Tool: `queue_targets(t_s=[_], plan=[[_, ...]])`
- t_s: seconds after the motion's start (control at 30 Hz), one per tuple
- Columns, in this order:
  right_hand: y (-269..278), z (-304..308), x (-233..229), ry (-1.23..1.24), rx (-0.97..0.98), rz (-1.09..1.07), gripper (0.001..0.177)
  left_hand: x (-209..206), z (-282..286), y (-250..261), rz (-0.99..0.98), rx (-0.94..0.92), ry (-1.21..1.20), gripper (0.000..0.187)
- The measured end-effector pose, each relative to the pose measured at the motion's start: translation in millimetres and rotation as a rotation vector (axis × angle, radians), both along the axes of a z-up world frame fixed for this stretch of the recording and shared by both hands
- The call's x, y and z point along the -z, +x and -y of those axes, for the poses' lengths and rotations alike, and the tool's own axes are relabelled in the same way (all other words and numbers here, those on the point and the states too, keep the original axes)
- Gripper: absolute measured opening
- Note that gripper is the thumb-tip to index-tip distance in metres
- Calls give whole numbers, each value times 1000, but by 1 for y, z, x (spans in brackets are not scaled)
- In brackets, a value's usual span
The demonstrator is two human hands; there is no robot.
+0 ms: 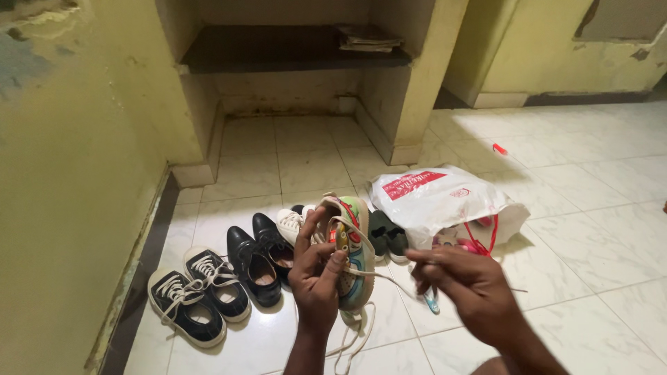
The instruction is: The person sits on the floor and threads white shoelaces through the eyelets of a small child's sneaker. They pull the laces tight, adjust the tongue, and tie a knot, repeating the process for the second shoe.
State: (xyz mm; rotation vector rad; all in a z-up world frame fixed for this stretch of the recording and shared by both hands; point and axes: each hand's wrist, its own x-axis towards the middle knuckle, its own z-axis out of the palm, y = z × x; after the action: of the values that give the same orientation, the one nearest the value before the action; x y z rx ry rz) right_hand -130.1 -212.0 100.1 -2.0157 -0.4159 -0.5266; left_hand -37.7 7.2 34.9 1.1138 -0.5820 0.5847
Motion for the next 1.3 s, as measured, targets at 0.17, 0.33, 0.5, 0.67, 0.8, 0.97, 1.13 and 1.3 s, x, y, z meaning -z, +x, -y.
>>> queue_targets(t_s=[0.17,0.33,0.5,0.67,0.8,0.97,1.13,1.3], plan=[[16,-42,-8,-156,217,47,26,-1,7,-6,1,-36,63,11],[22,-65,-14,-311,264,204,14,-3,9,-12,-11,-60,125,15],[27,-71,-13,-381,336,277,9,-5,11,-12,7,-78,148,19],[27,-72,-14,-441,371,346,9,-4,13,-16,29,-64,161,18],[24,-72,-18,-596,380,445,12,-1,9,-11,51,4,140,28],[17,-65,-17,-675,385,444,13,-3,8,-6,104,-8,234,26],[18,-50,-11,-710,352,471,19,-16,2,-11,-25,105,355,29],[20,-43,-7,-718,309,487,17,-21,5,-12,-71,126,336,32]])
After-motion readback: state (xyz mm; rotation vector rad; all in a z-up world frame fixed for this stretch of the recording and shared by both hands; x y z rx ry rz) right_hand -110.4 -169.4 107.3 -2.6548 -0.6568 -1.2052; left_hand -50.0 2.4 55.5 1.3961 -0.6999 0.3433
